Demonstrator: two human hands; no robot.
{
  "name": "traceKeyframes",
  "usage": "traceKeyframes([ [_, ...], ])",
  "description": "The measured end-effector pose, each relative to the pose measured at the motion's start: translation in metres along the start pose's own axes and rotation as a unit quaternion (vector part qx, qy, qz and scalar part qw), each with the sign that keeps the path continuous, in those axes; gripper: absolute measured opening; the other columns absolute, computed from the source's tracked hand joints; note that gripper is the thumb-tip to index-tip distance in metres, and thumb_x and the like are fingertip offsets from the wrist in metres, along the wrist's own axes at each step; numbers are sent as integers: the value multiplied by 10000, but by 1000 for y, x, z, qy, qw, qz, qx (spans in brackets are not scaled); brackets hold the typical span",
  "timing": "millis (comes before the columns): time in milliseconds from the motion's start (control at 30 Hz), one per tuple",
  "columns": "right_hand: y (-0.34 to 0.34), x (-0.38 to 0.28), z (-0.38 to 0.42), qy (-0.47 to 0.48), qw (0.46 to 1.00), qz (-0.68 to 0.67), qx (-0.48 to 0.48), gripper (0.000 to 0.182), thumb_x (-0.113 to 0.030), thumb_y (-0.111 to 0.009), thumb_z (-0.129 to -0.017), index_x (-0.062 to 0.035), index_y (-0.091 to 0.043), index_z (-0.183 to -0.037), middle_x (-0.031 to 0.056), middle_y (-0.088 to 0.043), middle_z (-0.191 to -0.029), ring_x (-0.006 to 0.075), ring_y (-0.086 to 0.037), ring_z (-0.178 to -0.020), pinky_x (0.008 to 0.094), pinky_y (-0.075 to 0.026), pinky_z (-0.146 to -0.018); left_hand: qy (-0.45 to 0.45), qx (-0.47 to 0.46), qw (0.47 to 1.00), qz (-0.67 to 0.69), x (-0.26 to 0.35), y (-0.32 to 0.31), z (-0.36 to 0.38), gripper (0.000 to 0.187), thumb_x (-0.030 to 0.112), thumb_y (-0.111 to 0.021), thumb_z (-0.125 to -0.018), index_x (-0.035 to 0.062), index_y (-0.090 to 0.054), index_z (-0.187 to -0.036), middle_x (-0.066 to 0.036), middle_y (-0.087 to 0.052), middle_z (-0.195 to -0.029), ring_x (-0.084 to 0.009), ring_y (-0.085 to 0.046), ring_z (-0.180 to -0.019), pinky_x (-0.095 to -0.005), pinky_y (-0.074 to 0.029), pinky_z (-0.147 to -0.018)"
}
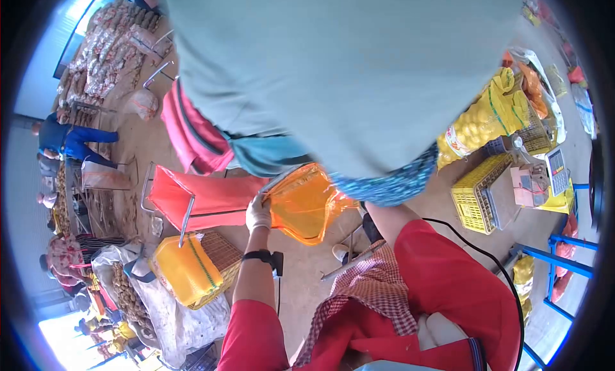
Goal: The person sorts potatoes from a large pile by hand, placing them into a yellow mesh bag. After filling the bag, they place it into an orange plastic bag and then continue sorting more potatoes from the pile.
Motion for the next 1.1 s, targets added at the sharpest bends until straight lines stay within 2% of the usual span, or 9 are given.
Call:
traceKeyframes([
  [67,1,-9,26,66,997,-39,31,396,-262,-506,-979,-123,-568,-1345,114,-633,-1283,325,-603,-1184,392,-510,-967,36,-19,997,-61,8,4,13,288,248,-663,-872,174,-659,-1151,-149,-671,-1039,-352,-647,-973,-449,-515,-819],
  [100,8,-20,33,-213,942,248,-68,354,-250,-628,-888,-117,-644,-1216,141,-674,-1176,355,-641,-1103,411,-528,-910,40,-18,997,-62,6,4,23,226,244,-654,-874,144,-643,-1077,-154,-662,-1036,-366,-637,-966,-456,-511,-808],
  [267,45,-81,132,-207,954,216,-20,411,-135,-583,-834,-146,-541,-1243,194,-634,-1202,404,-603,-1136,484,-498,-955,127,-50,981,-138,-4,-5,81,260,248,-605,-893,164,-617,-1139,-142,-607,-1122,-354,-638,-994,-464,-534,-816],
  [400,34,-2,145,-109,974,184,78,437,-96,-608,-791,-65,-534,-1220,225,-552,-1310,406,-556,-1199,473,-471,-991,186,-143,971,-38,19,-12,128,320,259,-654,-812,151,-603,-1109,-166,-661,-1101,-365,-641,-1015,-458,-523,-836],
  [567,80,-89,193,-174,974,148,-13,575,-149,-641,-744,-17,-518,-1290,264,-636,-1175,409,-616,-1102,437,-506,-927,178,-239,951,87,49,-32,194,476,295,-695,-748,117,-586,-1176,-175,-678,-1107,-358,-648,-1034,-428,-507,-885],
  [733,80,-109,204,-271,934,199,-124,421,-234,-630,-765,30,-651,-1092,280,-677,-1056,421,-652,-1003,437,-510,-878,182,-240,943,142,52,-34,209,513,327,-664,-776,82,-575,-1218,-181,-691,-1055,-346,-646,-1047,-400,-485,-927],
  [833,74,-109,209,-260,943,142,-154,383,-238,-624,-783,36,-669,-1047,282,-681,-1022,415,-663,-970,434,-514,-857,200,-278,937,65,43,-34,206,355,198,-627,-832,84,-592,-1167,-87,-696,-905,-240,-676,-808,-363,-536,-756],
  [900,65,-93,201,-248,937,187,-159,384,-239,-626,-788,38,-668,-1051,283,-681,-1024,415,-664,-968,434,-516,-850,399,-330,809,280,52,-30,209,250,166,-553,-905,100,-623,-1136,-92,-702,-870,-240,-692,-701,-388,-572,-651],
  [1100,46,-65,197,-213,948,179,-151,378,-242,-626,-804,37,-665,-1056,290,-676,-1039,420,-660,-985,446,-517,-850,453,-211,755,425,55,-37,225,219,137,-528,-943,95,-629,-1133,-106,-696,-858,-218,-677,-608,-350,-564,-536],
])
Point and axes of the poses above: each hand's wrist, its own z-axis away from the middle knuckle, its own y-axis out of the back of the hand, x = y × z, the point moved 2 cm from there along -z, towards the middle knuckle
